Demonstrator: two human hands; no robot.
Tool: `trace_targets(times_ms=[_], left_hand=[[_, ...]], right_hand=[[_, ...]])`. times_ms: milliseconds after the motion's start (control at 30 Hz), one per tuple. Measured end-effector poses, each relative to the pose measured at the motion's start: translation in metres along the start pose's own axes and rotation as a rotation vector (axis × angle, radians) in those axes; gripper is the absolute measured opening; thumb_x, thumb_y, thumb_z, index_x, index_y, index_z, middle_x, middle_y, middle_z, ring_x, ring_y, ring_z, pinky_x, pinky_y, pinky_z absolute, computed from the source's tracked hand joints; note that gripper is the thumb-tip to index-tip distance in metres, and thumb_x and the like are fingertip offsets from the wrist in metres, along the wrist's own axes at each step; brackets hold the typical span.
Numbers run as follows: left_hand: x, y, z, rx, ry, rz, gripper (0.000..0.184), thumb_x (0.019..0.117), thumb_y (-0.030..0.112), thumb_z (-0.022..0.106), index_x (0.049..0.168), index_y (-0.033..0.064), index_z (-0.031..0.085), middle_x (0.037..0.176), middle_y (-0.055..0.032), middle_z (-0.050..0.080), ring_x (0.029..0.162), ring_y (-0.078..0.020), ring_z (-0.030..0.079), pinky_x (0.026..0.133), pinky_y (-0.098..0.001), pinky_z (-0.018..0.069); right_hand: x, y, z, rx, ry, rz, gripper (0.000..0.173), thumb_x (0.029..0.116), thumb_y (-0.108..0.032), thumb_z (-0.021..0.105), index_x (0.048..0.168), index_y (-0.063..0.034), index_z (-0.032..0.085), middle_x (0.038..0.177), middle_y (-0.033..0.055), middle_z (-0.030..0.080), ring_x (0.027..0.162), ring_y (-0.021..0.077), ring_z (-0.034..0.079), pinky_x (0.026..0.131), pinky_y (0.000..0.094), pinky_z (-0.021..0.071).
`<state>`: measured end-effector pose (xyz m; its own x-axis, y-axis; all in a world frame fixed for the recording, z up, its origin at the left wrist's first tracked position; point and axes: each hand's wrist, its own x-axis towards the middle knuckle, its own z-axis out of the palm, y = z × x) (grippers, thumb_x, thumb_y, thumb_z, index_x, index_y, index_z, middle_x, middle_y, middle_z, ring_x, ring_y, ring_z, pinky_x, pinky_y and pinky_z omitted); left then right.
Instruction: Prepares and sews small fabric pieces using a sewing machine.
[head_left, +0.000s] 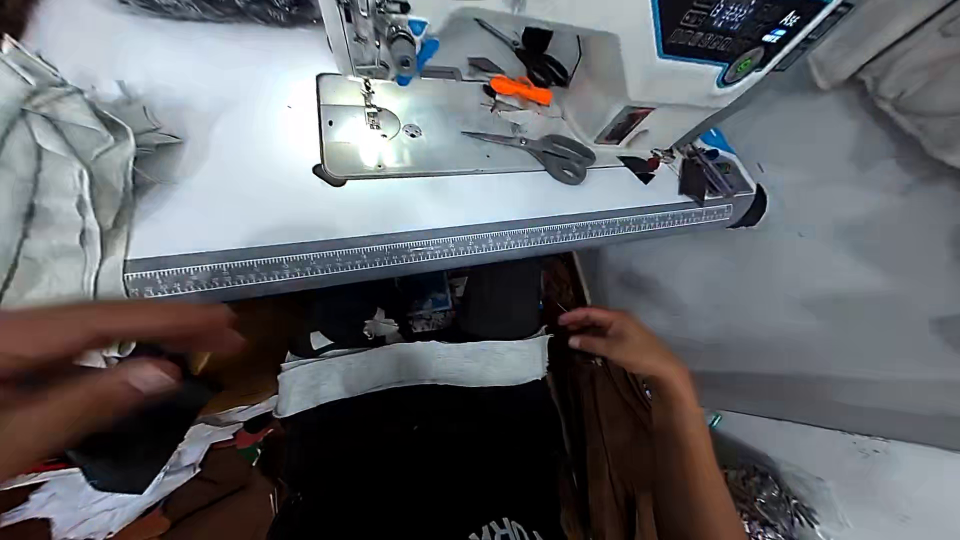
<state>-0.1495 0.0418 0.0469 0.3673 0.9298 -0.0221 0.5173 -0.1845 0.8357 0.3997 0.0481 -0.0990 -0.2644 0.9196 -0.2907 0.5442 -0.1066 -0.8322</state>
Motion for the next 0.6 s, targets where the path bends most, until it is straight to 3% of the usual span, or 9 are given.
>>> trace_targets(times_ms=[67,100,167,233,333,433,533,600], left_hand=[[-0.010,-0.025,0.033,-0.068,-0.155,0.074,0.040,0.0967,0.034,0.061,0.115,0.0015,0.074,0.106,-0.0058,0.076,0.098,-0.0141,0.072,0.092,-0.0348,0.0593],[-0.012,-0.039,0.047,-0.104,-0.162,0.095,0.040,0.0980,0.041,0.062,0.119,0.0102,0.075,0.109,-0.0017,0.076,0.099,-0.0148,0.073,0.090,-0.0351,0.0616],[-0.014,-0.050,0.075,-0.204,-0.094,0.096,0.036,0.0992,0.044,0.062,0.121,0.0172,0.075,0.106,-0.0003,0.077,0.094,-0.0169,0.074,0.085,-0.0343,0.0640],[-0.015,-0.043,0.100,-0.299,-0.006,0.072,0.033,0.1007,0.042,0.061,0.119,0.0184,0.075,0.102,-0.0014,0.077,0.089,-0.0171,0.074,0.081,-0.0323,0.0638],[-0.019,-0.034,0.137,-0.412,-0.066,0.074,0.035,0.1035,0.043,0.058,0.122,0.0169,0.073,0.104,-0.0007,0.076,0.092,-0.0143,0.074,0.084,-0.0316,0.0629],[-0.022,-0.038,0.174,-0.511,-0.225,0.092,0.035,0.1049,0.036,0.057,0.124,0.0110,0.071,0.107,-0.0021,0.076,0.097,-0.0139,0.073,0.088,-0.0330,0.0619],[-0.021,-0.037,0.194,-0.539,-0.281,0.088,0.032,0.1048,0.032,0.059,0.125,0.0106,0.071,0.107,-0.0016,0.076,0.097,-0.0129,0.073,0.088,-0.0321,0.0619],[-0.022,-0.036,0.197,-0.551,-0.295,0.076,0.031,0.1045,0.031,0.060,0.125,0.0106,0.071,0.107,-0.0014,0.076,0.095,-0.0119,0.073,0.086,-0.0305,0.0618]], right_hand=[[0.002,0.054,0.035,0.137,0.083,0.045,0.041,0.0832,-0.013,0.082,0.122,-0.0054,0.070,0.120,0.0095,0.071,0.108,0.0220,0.069,0.093,0.0440,0.0595],[0.003,0.070,0.050,0.199,0.148,0.020,0.034,0.0816,-0.011,0.083,0.113,-0.0053,0.072,0.116,0.0086,0.071,0.105,0.0205,0.069,0.090,0.0417,0.0605],[0.005,0.083,0.067,0.251,0.271,-0.087,0.014,0.0807,-0.011,0.084,0.090,-0.0077,0.073,0.106,0.0051,0.072,0.097,0.0154,0.069,0.083,0.0349,0.0606],[0.003,0.079,0.067,0.206,0.358,-0.165,0.008,0.0835,-0.012,0.082,0.083,-0.0083,0.075,0.107,0.0043,0.073,0.100,0.0149,0.069,0.084,0.0336,0.0601],[-0.007,0.062,0.046,-0.009,0.338,-0.209,0.012,0.0935,-0.020,0.072,0.089,-0.0105,0.079,0.122,0.0023,0.073,0.115,0.0147,0.067,0.097,0.0365,0.0579],[-0.011,0.053,0.039,-0.101,0.294,-0.169,0.013,0.0948,-0.022,0.071,0.097,-0.0116,0.078,0.122,0.0008,0.072,0.113,0.0134,0.068,0.096,0.0368,0.0589],[-0.005,0.060,0.044,0.083,0.182,-0.045,0.037,0.0910,-0.023,0.076,0.125,-0.0090,0.069,0.122,0.0056,0.071,0.107,0.0181,0.070,0.090,0.0384,0.0612],[0.004,0.069,0.055,0.250,0.189,-0.047,0.034,0.0874,-0.014,0.079,0.120,-0.0069,0.071,0.113,0.0073,0.073,0.099,0.0182,0.071,0.087,0.0364,0.0616]])
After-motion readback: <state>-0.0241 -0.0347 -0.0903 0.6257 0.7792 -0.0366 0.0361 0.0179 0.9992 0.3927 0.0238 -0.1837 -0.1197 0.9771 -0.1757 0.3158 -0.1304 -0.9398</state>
